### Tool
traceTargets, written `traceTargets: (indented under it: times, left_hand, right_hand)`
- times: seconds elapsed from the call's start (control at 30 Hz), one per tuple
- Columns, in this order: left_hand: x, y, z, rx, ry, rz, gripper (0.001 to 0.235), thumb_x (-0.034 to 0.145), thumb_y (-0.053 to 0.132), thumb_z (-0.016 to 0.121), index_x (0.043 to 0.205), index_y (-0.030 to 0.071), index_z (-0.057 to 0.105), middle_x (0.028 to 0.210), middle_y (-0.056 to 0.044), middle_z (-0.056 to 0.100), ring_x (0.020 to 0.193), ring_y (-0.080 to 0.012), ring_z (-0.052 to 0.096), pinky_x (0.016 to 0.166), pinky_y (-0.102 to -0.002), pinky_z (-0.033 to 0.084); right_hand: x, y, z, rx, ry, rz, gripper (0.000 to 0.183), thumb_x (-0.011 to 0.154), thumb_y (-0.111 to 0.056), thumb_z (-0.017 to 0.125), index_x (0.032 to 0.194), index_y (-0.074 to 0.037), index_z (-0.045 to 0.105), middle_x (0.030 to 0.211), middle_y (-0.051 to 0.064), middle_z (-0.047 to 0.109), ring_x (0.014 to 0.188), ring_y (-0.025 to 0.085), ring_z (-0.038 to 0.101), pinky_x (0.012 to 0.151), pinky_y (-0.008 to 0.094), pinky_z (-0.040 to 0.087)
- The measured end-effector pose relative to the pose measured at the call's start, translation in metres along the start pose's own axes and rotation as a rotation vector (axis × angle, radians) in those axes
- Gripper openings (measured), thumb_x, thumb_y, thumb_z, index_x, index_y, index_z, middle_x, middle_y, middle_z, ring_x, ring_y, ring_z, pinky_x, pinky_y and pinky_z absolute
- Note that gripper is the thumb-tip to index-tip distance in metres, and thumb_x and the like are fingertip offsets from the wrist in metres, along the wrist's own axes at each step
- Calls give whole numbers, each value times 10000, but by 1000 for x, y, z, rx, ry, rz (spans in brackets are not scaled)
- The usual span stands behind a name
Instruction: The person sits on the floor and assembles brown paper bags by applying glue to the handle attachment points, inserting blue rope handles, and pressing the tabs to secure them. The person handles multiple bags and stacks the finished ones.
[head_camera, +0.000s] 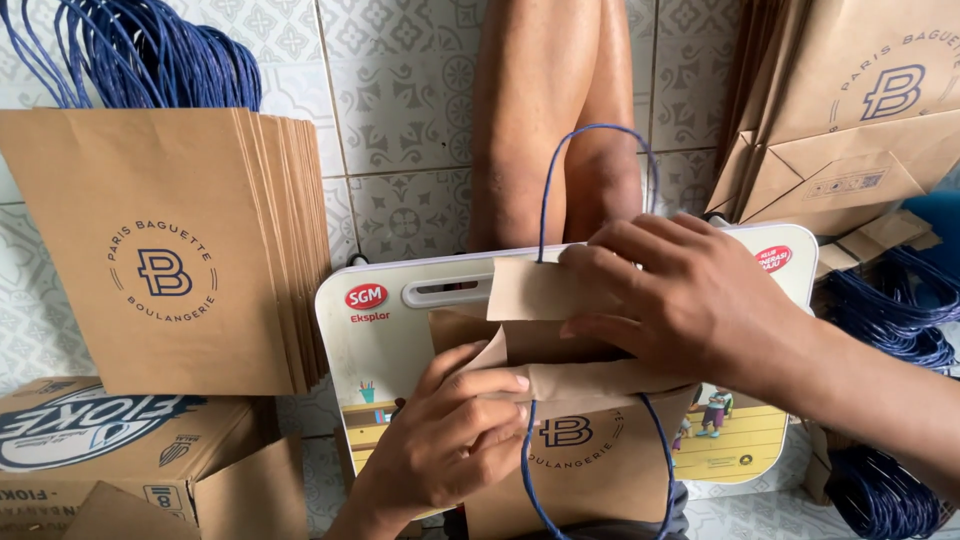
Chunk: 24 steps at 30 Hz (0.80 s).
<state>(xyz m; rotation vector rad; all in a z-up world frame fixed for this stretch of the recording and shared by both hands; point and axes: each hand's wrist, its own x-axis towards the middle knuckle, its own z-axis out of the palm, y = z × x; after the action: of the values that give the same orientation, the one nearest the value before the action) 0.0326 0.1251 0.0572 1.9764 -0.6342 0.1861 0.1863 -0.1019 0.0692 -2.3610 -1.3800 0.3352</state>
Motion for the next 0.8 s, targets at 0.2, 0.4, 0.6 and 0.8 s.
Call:
traceTargets:
  times: [0.2,0.4,0.6,0.8]
  left_hand:
    - [-2,-12,4,-19,34,-19,253,943,-85,697,1069,51,525,995,-116,624,1045,-332,715,1015,-633,512]
    - [-7,-27,10,20,34,-67,211,945,-80,692,1037,57,560,1025,-83,615,1062,-291,686,1018,-582,512]
    - [-9,-37,13,15,40,-90,233,938,-113,659,1027,71,546,1022,-76,604,1048,-285,690,1030,-575,516]
    - [-1,-44,16,62,103,-136,218,940,-131,661,1074,36,623,1006,-90,627,1069,-306,659,1057,-559,525]
  right_hand:
    - [-11,0,14,-322,-166,34,369,921,-492,675,1126,-195,603,958,1,603,831,237,624,655,380,523]
    - [-5,2,21,-274,-214,-3,335,909,-422,692,1102,-173,579,947,18,579,833,252,609,636,389,504]
    - [7,8,22,-2,-199,-59,190,982,-221,656,1117,-102,593,884,68,575,735,279,587,641,417,493]
    - [12,25,32,257,-190,-22,66,948,-114,675,1004,-118,640,806,68,572,675,288,576,631,416,477]
